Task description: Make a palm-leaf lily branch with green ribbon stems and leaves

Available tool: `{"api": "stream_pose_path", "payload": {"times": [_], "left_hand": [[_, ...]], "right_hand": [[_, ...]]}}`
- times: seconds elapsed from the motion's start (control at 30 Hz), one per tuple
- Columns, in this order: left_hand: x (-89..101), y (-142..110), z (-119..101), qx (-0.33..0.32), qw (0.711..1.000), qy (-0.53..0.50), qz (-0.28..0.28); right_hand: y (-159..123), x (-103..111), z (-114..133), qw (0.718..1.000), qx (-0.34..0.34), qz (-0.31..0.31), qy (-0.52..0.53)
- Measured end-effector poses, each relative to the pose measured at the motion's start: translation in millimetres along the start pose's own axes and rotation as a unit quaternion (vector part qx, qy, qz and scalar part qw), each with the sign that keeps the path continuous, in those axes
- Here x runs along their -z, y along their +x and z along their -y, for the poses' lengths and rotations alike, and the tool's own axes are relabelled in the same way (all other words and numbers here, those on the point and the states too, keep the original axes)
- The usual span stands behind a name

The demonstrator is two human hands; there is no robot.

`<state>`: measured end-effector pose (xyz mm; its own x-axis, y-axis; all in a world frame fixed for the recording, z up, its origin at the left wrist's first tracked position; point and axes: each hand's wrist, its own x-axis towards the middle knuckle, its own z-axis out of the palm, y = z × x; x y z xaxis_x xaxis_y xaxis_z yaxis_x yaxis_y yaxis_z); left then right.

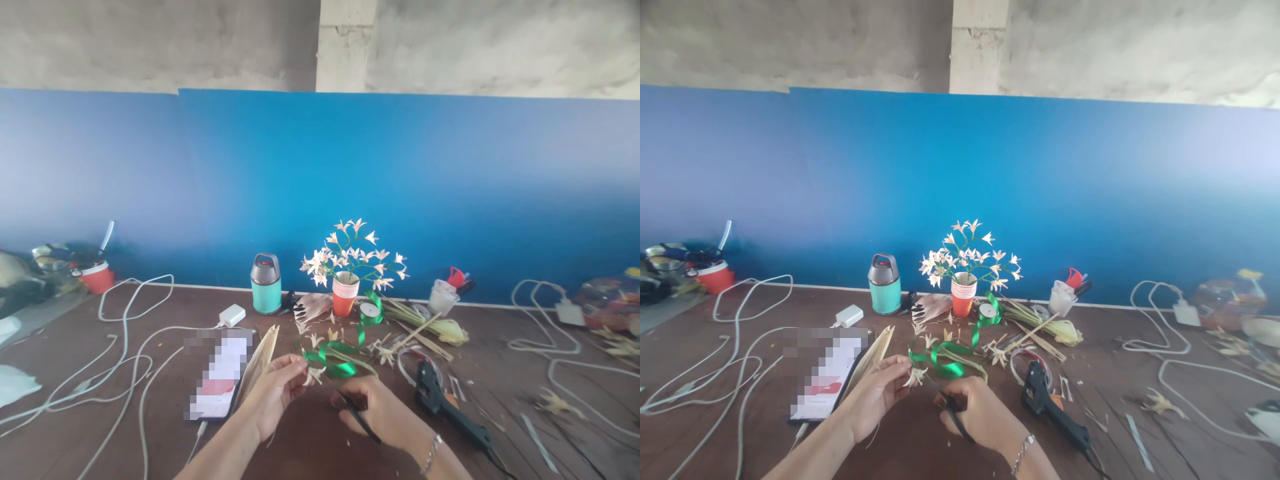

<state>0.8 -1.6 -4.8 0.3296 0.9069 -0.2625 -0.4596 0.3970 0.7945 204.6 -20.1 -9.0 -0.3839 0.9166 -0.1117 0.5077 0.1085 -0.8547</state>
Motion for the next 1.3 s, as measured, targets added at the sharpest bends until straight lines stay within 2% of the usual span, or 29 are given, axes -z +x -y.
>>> {"api": "stream_pose_path", "payload": {"times": [0.2,0.37,0.63,1.07,1.3], "left_hand": [[-4.1,0,3,-0.019,0.998,0.06,0.009],[-8.3,-3,1,-0.036,0.99,0.135,0.003],[-13.3,-7,1,-0.056,0.983,0.172,-0.021],[-11.5,-5,1,-0.083,0.983,0.161,0.013],[-6.7,-4,-1,-0.069,0.996,0.053,0.014]], "right_hand": [[-2,-6,11,1.0,-0.005,0.006,0.007],[-3,-11,20,0.999,0.023,-0.021,-0.015],[-2,-19,17,0.992,0.074,-0.079,-0.063],[-3,-21,21,0.987,0.087,-0.11,-0.076],[-2,-16,17,0.996,0.047,-0.072,-0.018]]}}
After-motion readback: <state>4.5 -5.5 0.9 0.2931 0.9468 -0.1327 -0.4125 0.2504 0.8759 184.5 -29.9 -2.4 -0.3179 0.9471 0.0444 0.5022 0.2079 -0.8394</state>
